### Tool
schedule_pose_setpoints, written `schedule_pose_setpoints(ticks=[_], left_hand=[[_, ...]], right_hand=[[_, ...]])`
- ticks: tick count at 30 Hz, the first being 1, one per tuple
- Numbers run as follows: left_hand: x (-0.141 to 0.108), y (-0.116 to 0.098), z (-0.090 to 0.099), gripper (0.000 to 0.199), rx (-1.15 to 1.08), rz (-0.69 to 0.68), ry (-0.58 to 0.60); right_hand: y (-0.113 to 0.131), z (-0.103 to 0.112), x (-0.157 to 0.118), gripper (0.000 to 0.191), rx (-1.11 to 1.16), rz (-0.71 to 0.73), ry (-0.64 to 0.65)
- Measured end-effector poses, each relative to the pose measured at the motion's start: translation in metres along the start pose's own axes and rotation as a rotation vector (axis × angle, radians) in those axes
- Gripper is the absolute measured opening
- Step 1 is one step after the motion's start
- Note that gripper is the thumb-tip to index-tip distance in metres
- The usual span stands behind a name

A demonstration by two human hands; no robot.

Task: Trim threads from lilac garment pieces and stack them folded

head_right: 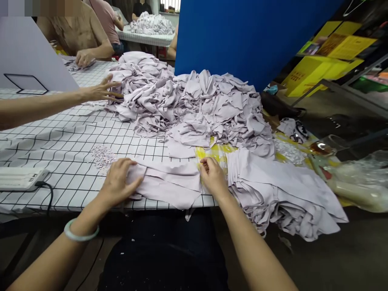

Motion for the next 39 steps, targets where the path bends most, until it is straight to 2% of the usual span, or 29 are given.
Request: schedule_pose_setpoints(ticks=[2, 4, 6, 10, 13, 14, 16, 18, 19, 22, 24, 26, 28, 30, 32, 35, 37, 38, 39], left_hand=[[-0.010, -0.007, -0.007, 0.029, 0.036, -0.029, 0.057], [-0.015, -0.004, -0.007, 0.017, 0.046, 0.010, 0.028], [-0.018, 0.008, -0.001, 0.015, 0.005, 0.085, -0.004], [-0.017, 0.031, 0.013, 0.014, -0.078, 0.168, 0.079], [0.000, 0.030, 0.016, 0.026, -0.016, 0.114, 0.014], [0.009, 0.027, 0.013, 0.029, 0.016, 0.081, 0.031], [0.029, 0.021, 0.003, 0.028, 0.033, -0.002, 0.177], [0.048, 0.019, -0.005, 0.021, -0.035, -0.054, 0.289], [0.056, 0.020, -0.007, 0.020, -0.081, -0.066, 0.291], [0.064, 0.020, -0.010, 0.022, -0.114, -0.025, 0.153], [0.055, 0.016, -0.011, 0.027, -0.040, 0.041, 0.057], [0.037, 0.011, -0.013, 0.029, 0.020, 0.074, 0.016], [0.017, 0.007, -0.013, 0.030, 0.046, 0.040, 0.076], [-0.001, 0.007, -0.012, 0.018, 0.084, 0.000, 0.188], [-0.010, 0.009, -0.006, 0.007, 0.167, -0.003, 0.252], [-0.005, 0.001, 0.004, 0.021, 0.223, -0.047, 0.177], [0.005, -0.021, 0.007, 0.030, 0.089, -0.181, 0.066], [0.010, -0.038, 0.006, 0.032, -0.031, -0.271, 0.022], [0.014, -0.056, 0.004, 0.032, -0.170, -0.362, 0.000]], right_hand=[[0.004, -0.010, -0.001, 0.029, -0.035, -0.037, 0.055], [0.006, -0.017, 0.001, 0.041, -0.127, -0.067, 0.122], [0.006, -0.021, 0.004, 0.041, -0.199, -0.081, 0.179], [0.000, -0.022, 0.008, 0.034, -0.198, -0.066, 0.171], [0.002, -0.025, 0.008, 0.029, -0.203, -0.036, 0.169], [0.004, -0.026, 0.008, 0.026, -0.181, -0.025, 0.189], [0.007, -0.026, 0.010, 0.025, -0.072, -0.024, 0.220], [0.009, -0.020, 0.013, 0.027, 0.076, -0.066, 0.186], [0.009, -0.016, 0.015, 0.028, 0.140, -0.091, 0.141], [0.006, -0.005, 0.021, 0.028, 0.207, -0.098, -0.025], [0.000, -0.002, 0.022, 0.033, 0.158, -0.084, -0.087], [-0.009, -0.004, 0.021, 0.046, 0.081, -0.109, -0.100], [-0.019, -0.007, 0.021, 0.047, -0.026, -0.139, -0.089], [-0.023, -0.011, 0.025, 0.037, -0.143, -0.149, -0.051], [-0.019, -0.011, 0.026, 0.030, -0.197, -0.145, -0.013], [0.002, 0.003, 0.003, 0.024, -0.126, -0.075, -0.106], [0.016, 0.013, -0.041, 0.019, -0.034, -0.050, -0.159], [0.020, 0.014, -0.068, 0.020, 0.028, -0.088, -0.120], [0.020, 0.011, -0.096, 0.026, 0.101, -0.193, -0.026]])
Point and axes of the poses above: each hand's wrist, its own x-axis towards the middle knuckle, its own z-axis out of the back of the hand, y = z × x, the point moved 2 cm from there along x, towards the middle knuckle, and after that the axes turned 12 degrees about x, right-handed, at the moved point
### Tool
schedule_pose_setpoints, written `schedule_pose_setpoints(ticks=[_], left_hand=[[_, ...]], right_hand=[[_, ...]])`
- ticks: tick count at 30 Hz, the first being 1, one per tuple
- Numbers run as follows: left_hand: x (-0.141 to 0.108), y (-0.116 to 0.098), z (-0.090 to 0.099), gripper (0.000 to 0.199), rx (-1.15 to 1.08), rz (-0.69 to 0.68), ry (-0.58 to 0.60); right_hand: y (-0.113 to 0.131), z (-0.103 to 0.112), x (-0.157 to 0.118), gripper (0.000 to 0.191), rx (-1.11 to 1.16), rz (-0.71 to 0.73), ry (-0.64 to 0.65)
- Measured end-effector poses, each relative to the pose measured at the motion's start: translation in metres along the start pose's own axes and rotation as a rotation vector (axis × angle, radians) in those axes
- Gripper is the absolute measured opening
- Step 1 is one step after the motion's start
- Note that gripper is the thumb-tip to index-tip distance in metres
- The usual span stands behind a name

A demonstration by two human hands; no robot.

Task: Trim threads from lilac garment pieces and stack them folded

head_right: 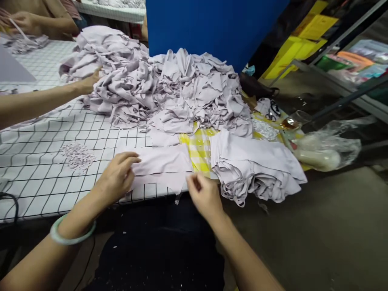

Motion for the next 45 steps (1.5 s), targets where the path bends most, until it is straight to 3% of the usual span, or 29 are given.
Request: schedule_pose_setpoints(ticks=[2, 4, 6, 8, 10, 13, 16, 19, 21, 24, 28, 32, 37, 41, 45], left_hand=[[0.017, -0.033, -0.016, 0.032, -0.273, -0.147, -0.003], [0.027, -0.061, -0.036, 0.034, -0.448, -0.188, 0.061], [0.026, -0.077, -0.055, 0.035, -0.510, -0.151, 0.121], [0.019, -0.080, -0.069, 0.035, -0.530, -0.110, 0.160], [0.009, -0.077, -0.076, 0.035, -0.549, -0.103, 0.184], [-0.002, -0.074, -0.077, 0.030, -0.545, -0.153, 0.166], [-0.009, -0.079, -0.073, 0.028, -0.492, -0.225, 0.141], [-0.012, -0.083, -0.074, 0.028, -0.432, -0.267, 0.140], [-0.012, -0.082, -0.078, 0.022, -0.416, -0.276, 0.115], [-0.012, -0.080, -0.083, 0.018, -0.417, -0.282, 0.075], [-0.013, -0.080, -0.085, 0.019, -0.411, -0.272, 0.087], [-0.013, -0.081, -0.083, 0.017, -0.415, -0.239, 0.094], [-0.016, -0.080, -0.084, 0.015, -0.435, -0.216, 0.133], [-0.012, -0.079, -0.081, 0.016, -0.538, -0.169, 0.138], [0.007, -0.073, -0.050, 0.022, -0.896, 0.132, 0.053]], right_hand=[[-0.016, -0.012, -0.047, 0.031, 0.147, -0.265, 0.133], [-0.031, -0.028, -0.070, 0.036, 0.281, -0.354, 0.093], [-0.038, -0.042, -0.072, 0.046, 0.428, -0.369, 0.075], [-0.036, -0.046, -0.067, 0.041, 0.562, -0.403, 0.148], [-0.028, -0.037, -0.068, 0.037, 0.613, -0.450, 0.222], [-0.014, -0.009, -0.086, 0.034, 0.514, -0.440, 0.223], [0.000, 0.016, -0.105, 0.036, 0.330, -0.346, 0.245], [0.020, 0.034, -0.108, 0.021, 0.209, -0.214, 0.364], [0.037, 0.048, -0.102, 0.016, 0.233, -0.126, 0.457], [0.064, 0.071, -0.088, 0.024, 0.397, -0.015, 0.557], [0.080, 0.083, -0.055, 0.024, 0.496, 0.000, 0.483], [0.077, 0.067, -0.009, 0.021, 0.604, -0.030, 0.266], [0.082, 0.043, 0.039, 0.021, 0.669, 0.061, 0.062], [0.093, 0.029, 0.050, 0.031, 0.899, -0.069, 0.120], [0.095, 0.016, 0.034, 0.034, 0.775, -0.151, 0.226]])
Point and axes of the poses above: each hand's wrist, its own x-axis towards the middle knuckle, its own z-axis out of the back of the hand, y = z × x, the point moved 2 cm from there along x, towards the middle knuckle, and after that the axes turned 12 degrees about x, right-handed, at the moved point
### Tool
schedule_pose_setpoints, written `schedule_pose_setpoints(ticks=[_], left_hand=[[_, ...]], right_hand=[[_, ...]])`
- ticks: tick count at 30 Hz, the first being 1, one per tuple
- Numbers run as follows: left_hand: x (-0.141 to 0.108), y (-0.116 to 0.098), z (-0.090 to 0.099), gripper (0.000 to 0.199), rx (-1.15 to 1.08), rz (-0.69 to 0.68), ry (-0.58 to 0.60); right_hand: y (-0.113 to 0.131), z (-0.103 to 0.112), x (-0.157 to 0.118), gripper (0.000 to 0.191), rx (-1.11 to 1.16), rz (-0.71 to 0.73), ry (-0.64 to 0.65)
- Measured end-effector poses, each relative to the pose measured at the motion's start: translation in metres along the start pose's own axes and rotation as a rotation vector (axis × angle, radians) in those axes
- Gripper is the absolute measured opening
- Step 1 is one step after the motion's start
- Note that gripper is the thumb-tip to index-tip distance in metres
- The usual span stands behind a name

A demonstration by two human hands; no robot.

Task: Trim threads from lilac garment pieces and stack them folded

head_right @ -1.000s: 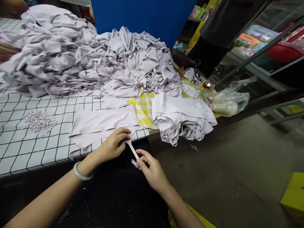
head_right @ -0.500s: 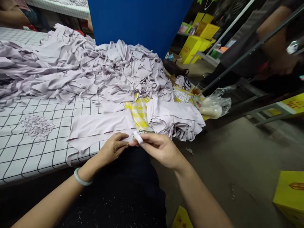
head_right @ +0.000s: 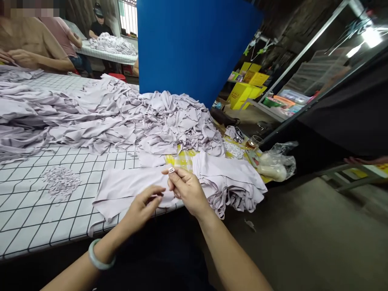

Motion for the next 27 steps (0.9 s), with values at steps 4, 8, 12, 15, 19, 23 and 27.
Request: schedule_pose_setpoints(ticks=[4, 8, 12, 15, 19, 23, 27], left_hand=[[0.012, -0.029, 0.024, 0.015, -0.199, 0.138, -0.097], [0.001, -0.031, 0.024, 0.011, -0.083, 0.177, -0.014], [-0.026, -0.017, 0.012, 0.012, -0.013, 0.247, 0.062], [-0.032, -0.009, 0.007, 0.012, 0.012, 0.228, 0.136], [-0.002, 0.011, 0.009, 0.010, 0.362, -0.068, 0.109], [0.031, 0.043, 0.009, 0.022, 0.671, -0.213, 0.170], [0.041, 0.056, 0.011, 0.019, 0.625, -0.161, 0.150]], right_hand=[[-0.021, -0.010, -0.020, 0.038, -0.282, -0.012, 0.032], [-0.040, -0.016, -0.040, 0.036, -0.481, 0.041, 0.004], [-0.061, -0.015, -0.065, 0.032, -0.531, -0.049, 0.019], [-0.073, -0.008, -0.075, 0.030, -0.463, -0.092, -0.024], [-0.080, 0.004, -0.056, 0.029, -0.306, -0.220, -0.192], [-0.085, 0.004, -0.022, 0.022, -0.039, -0.416, -0.269], [-0.090, -0.004, -0.002, 0.015, 0.093, -0.501, -0.285]])
Point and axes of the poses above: each hand's wrist, its own x-axis towards the middle knuckle, its own z-axis out of the back of the hand, y = z × x, the point moved 2 cm from there along x, towards the middle knuckle, and after that the axes turned 12 degrees about x, right-handed, at the moved point
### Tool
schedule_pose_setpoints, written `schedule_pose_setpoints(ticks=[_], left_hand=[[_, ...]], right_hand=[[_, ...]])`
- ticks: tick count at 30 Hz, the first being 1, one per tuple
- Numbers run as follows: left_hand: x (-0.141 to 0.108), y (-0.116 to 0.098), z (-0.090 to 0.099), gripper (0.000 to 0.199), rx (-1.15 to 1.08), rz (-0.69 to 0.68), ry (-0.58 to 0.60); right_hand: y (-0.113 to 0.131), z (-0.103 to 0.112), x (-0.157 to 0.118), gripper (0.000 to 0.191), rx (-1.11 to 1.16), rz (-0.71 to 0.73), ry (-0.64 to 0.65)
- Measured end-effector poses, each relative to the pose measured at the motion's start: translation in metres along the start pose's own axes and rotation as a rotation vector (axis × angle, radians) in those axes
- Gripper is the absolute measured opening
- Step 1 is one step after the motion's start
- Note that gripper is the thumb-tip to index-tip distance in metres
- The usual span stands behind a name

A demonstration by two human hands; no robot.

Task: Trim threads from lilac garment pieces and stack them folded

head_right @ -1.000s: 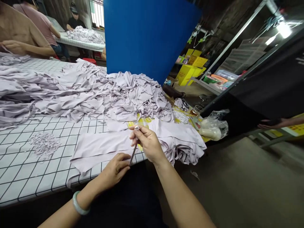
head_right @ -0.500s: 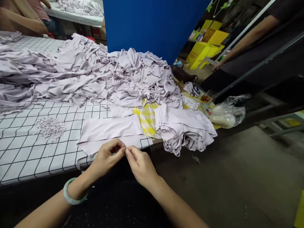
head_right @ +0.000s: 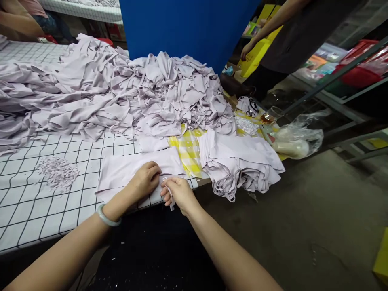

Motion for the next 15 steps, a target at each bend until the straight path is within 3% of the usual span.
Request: schedule_pose_setpoints(ticks=[8, 15], left_hand=[[0.006, 0.000, 0.016, 0.016, -0.241, 0.196, 0.058], [0.008, 0.000, 0.016, 0.016, -0.263, 0.211, 0.072]], right_hand=[[0.005, -0.011, 0.021, 0.015, 0.122, 0.018, -0.085], [0.003, -0.010, 0.029, 0.016, 0.136, 0.047, -0.144]])
Point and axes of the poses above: each hand's wrist, its own x-axis towards the middle knuckle, its own z-axis out of the back of the hand, y = z × x, the point moved 2 cm from there along x, towards the middle knuckle, and after that the axes turned 12 degrees about x, right-handed, at the moved point
